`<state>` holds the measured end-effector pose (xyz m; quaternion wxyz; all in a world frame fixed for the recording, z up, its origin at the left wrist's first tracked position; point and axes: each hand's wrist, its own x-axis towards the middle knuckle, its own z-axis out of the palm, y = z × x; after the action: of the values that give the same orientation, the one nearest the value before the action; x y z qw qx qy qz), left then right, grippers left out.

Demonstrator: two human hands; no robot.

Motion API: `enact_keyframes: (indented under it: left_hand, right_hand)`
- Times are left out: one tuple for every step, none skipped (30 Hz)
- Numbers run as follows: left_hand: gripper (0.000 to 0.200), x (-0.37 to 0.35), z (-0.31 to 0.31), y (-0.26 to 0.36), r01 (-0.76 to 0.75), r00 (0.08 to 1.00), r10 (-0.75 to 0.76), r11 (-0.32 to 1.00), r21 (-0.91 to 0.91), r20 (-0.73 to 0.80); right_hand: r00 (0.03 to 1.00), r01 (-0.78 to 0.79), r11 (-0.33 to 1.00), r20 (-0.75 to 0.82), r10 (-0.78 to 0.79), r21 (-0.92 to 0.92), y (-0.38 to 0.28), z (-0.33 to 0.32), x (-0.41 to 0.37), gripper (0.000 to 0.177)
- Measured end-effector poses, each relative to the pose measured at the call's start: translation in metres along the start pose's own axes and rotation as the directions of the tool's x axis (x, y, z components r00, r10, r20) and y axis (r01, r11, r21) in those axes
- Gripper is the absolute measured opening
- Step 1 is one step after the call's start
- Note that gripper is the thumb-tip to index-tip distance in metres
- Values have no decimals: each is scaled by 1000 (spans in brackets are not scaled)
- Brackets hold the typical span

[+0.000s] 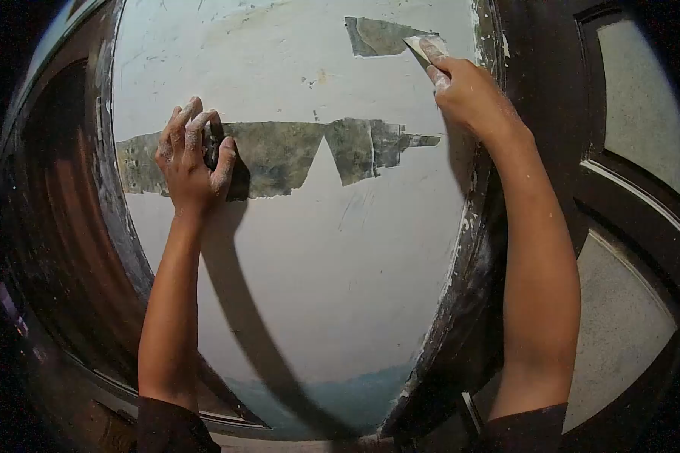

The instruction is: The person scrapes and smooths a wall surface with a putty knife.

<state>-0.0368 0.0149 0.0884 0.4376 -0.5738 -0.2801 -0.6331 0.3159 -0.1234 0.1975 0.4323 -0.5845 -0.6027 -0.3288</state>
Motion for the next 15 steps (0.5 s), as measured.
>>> enact_keyframes:
  left_hand:
    - [47,0,1,0,-1,1000,1,1000,-1,1]
    - [47,0,1,-1,-5,1000,5,1000,2,-6]
    - [47,0,1,-1,-9,1000,9,1000,6,-13]
    - [47,1,-1,2,6,1000,-6,1000,25,2]
    - [47,1,-1,1,6,1000,-6,1000,27,3]
    - [48,1,-1,1,1,1000,-1,1000,23,0]
    - [48,1,0,0,-5,1000,5,1000,17,-3]
    - [48,1,0,0,-5,1000,5,1000,19,-3]
    - [48,-1,0,0,-4,1000,4,1000,19,-1]
    - [48,-1,0,-1,-6,1000,6,1000,14,-2]
    - [48,-1,1,-3,-9,1000,9,1000,9,-5]
    - [48,0,0,-1,-7,1000,8,1000,4,-11]
    - [48,0,0,-1,-5,1000,6,1000,7,-14]
    - [49,0,0,-2,-7,1000,7,1000,1,-11]
    - [49,0,0,-1,-9,1000,9,1000,-5,-8]
  right_hand:
    - [1000,-1,1000,0,1,0,0,0,-2,42]
    - [1000,16,1000,-5,-16,-26,-1,-2,-3,42]
    - [999,35,998,-8,-35,-51,-2,-4,-2,43]
    - [997,-14,998,80,19,-58,-6,-10,3,43]
    - [997,-13,998,81,18,-57,-8,-12,5,43]
    - [996,-21,999,83,25,-38,-10,-12,6,43]
    - [996,-31,999,84,33,-20,-11,-12,7,43]
    - [999,5,1000,44,-4,-24,-4,-6,9,44]
    - [999,5,1000,47,-3,-25,-4,-5,8,44]
    - [999,1,999,46,2,-52,-5,-6,7,44]
    - [999,-2,997,44,5,-79,-7,-5,7,45]
    - [1000,0,999,12,1,-51,-8,-3,7,40]
    - [1000,4,999,11,-3,-51,-9,-4,9,40]
    - [999,-10,1000,40,11,-27,-11,-8,11,41]
    - [997,-24,1000,70,24,-3,-12,-10,13,41]
